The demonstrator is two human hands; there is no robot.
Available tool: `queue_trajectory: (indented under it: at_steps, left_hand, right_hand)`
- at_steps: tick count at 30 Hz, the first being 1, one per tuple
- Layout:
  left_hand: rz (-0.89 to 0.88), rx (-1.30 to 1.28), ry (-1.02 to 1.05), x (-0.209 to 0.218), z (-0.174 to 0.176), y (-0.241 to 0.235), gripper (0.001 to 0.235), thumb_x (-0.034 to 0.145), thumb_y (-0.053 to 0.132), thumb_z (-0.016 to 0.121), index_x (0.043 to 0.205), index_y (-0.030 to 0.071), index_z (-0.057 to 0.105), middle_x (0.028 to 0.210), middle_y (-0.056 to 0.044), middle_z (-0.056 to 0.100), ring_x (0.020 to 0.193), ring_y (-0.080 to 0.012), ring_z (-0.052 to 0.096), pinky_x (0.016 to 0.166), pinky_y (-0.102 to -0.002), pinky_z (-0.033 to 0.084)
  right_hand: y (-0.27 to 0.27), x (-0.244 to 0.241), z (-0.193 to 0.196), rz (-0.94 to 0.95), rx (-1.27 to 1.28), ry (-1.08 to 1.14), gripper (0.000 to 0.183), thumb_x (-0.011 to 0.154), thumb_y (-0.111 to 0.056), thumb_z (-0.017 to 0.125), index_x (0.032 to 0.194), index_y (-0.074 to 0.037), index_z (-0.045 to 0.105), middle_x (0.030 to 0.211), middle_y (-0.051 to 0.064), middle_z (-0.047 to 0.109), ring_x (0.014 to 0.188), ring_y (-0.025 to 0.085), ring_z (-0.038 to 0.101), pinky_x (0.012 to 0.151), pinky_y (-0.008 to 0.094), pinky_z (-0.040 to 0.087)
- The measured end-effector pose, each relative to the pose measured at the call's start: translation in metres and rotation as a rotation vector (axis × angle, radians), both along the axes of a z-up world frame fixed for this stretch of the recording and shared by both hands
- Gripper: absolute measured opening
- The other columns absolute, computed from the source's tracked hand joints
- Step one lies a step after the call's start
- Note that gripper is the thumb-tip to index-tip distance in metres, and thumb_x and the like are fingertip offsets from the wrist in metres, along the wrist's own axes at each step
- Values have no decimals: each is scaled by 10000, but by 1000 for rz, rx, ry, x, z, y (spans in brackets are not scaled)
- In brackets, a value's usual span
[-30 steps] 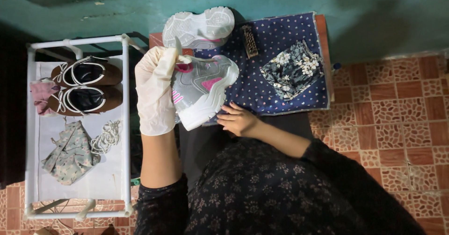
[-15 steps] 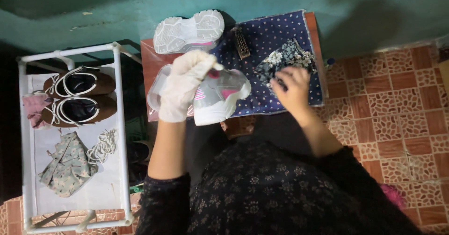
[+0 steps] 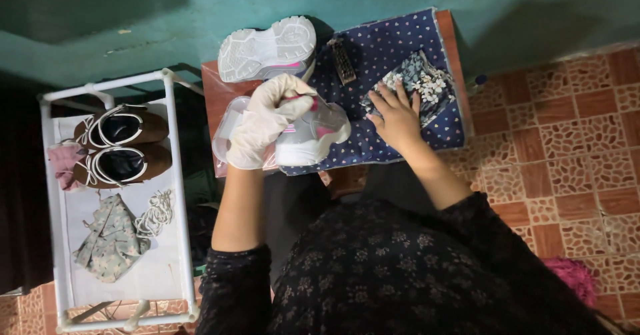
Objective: The person cleans a white and pink sneaker by first brushing the sole and upper with a small brush. They then dip a cloth into a container of liquid and wipe the shoe's exterior. Finally, they use the cloth to wipe the inside of the shoe.
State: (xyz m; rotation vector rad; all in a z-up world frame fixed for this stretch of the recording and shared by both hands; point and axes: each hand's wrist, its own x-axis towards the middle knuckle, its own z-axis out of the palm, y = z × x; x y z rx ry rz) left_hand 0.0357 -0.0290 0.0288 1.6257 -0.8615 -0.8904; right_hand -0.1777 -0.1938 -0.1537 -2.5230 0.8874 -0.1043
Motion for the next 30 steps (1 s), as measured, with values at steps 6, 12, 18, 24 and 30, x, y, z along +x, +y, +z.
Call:
queue_trajectory:
  at_steps: [6,12,18,24,30]
  left_hand:
    - [75,-38,-89,-1,7,9,113,988,156,680,1071,130,752,816,-27,641,760,-57,548,682,-202,474]
    - [75,-86,-96,-4,13,10,154,1008,198,617,1087,129,731,867,-41,677,842,-91,540,744,-222,447]
    - [56,-88,-66,-1,11,9,145,999,218,625,1067,159,739,856,-42,709,826,-80,550,751,-224,456]
    - [59,-80,-70,-7,20,7,146,988,212,624,1062,159,739,866,-49,701,825,-96,541,766,-232,463]
    - [68,-104,-82,-4,9,0,145,979,212,630,1044,160,750,833,-53,683,804,-109,538,741,-242,458]
  right_hand:
    - [-22,2,-61,-29,-386,-397,278,978,-275,704,1250,-231,746,1299,49,723,1292,348,595,1065,657,335]
    - [-47,-9,-10,-310,259,-496,295,1032,-263,695,1302,-146,711,1131,184,728,1123,376,676,946,479,536]
    - [-34,-12,38,-508,573,-803,152,1026,-259,715,1171,-243,757,1003,-4,706,957,109,635,879,289,535]
    - [1,2,112,-652,883,-977,176,1054,-326,641,1185,-225,702,1015,25,693,962,125,666,911,282,596]
    - [58,46,139,-513,707,-1180,299,1073,-266,609,1318,-95,598,1164,147,690,1082,186,637,981,356,566]
